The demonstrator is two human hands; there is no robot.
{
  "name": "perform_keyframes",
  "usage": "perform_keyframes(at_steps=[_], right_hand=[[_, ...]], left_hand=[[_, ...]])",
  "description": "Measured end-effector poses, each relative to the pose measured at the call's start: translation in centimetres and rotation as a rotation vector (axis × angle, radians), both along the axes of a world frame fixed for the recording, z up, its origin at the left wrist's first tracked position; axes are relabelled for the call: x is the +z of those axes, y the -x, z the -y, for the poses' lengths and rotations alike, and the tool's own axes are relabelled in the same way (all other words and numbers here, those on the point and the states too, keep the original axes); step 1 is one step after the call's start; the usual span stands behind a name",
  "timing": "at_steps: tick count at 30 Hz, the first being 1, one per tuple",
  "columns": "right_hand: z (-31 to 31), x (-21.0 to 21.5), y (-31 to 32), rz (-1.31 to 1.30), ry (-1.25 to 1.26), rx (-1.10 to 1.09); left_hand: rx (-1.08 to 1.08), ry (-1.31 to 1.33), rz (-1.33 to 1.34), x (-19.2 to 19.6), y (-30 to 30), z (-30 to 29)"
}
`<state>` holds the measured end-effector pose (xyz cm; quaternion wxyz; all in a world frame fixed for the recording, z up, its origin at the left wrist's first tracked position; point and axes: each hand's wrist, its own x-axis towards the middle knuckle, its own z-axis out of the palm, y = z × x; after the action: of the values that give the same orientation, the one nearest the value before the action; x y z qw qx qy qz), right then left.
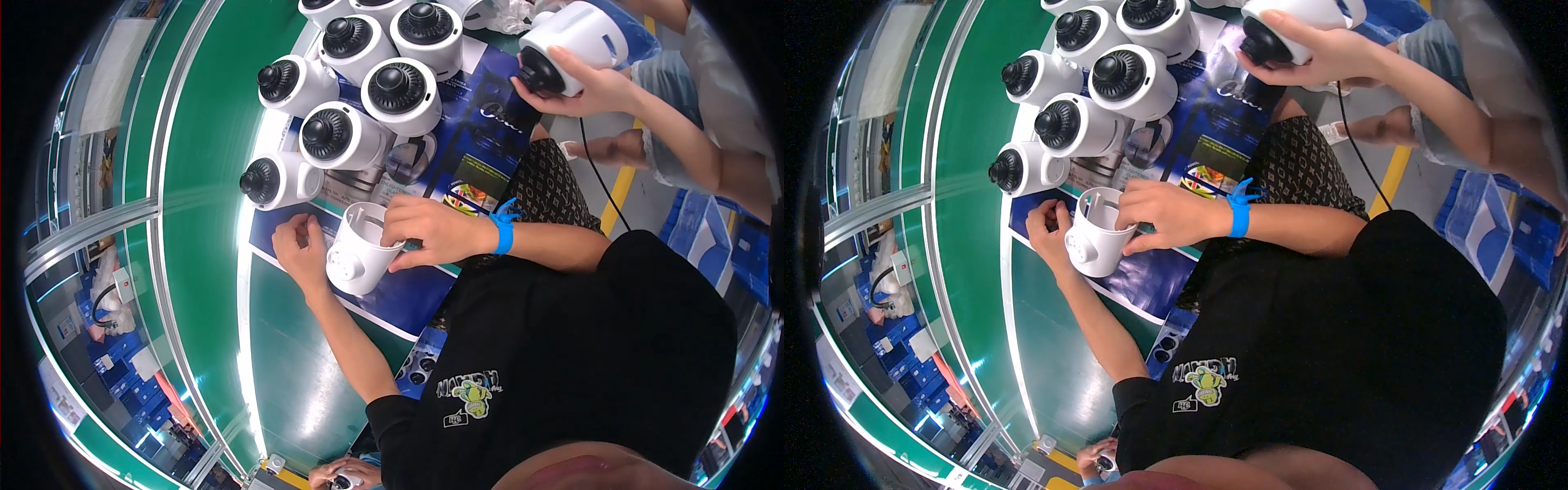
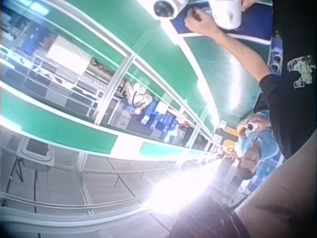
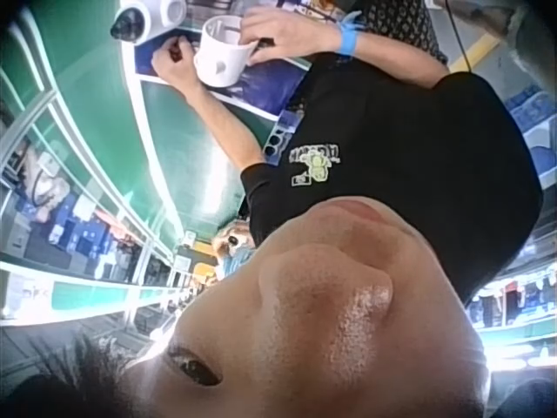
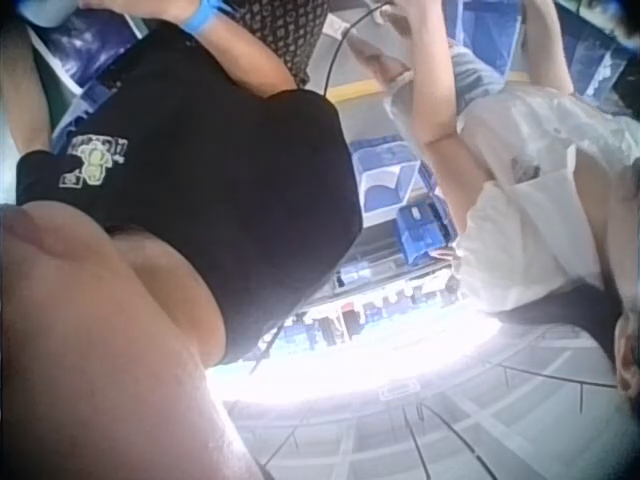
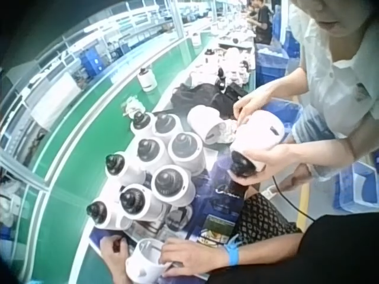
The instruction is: Assembling electronic security cameras by installing circuit boards and housings on a manufacturing line.
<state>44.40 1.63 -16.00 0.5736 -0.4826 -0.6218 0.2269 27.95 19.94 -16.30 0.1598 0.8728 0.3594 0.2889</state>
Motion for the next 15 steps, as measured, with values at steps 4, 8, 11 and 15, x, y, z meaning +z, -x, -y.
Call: perform_keyframes(at_steps=[4, 8, 11, 15], right_hand=[[-0.06, -0.16, -0.03, 0.001, 0.013, 0.010], [-0.09, -0.02, 0.00, 0.008, 0.009, 0.014], [-0.17, -0.22, -0.05, -0.007, 0.018, 0.016], [0.12, -0.02, 0.09, 0.025, 0.024, 0.000]], left_hand=[[-0.001, -0.005, 0.009, -0.08, -0.05, -0.04], [0.008, -0.004, -0.005, -0.10, 0.19, -0.21], [-0.009, -0.028, -0.006, -0.18, 0.17, -0.27], [-0.030, -0.026, 0.001, 0.14, 0.31, 0.06]])
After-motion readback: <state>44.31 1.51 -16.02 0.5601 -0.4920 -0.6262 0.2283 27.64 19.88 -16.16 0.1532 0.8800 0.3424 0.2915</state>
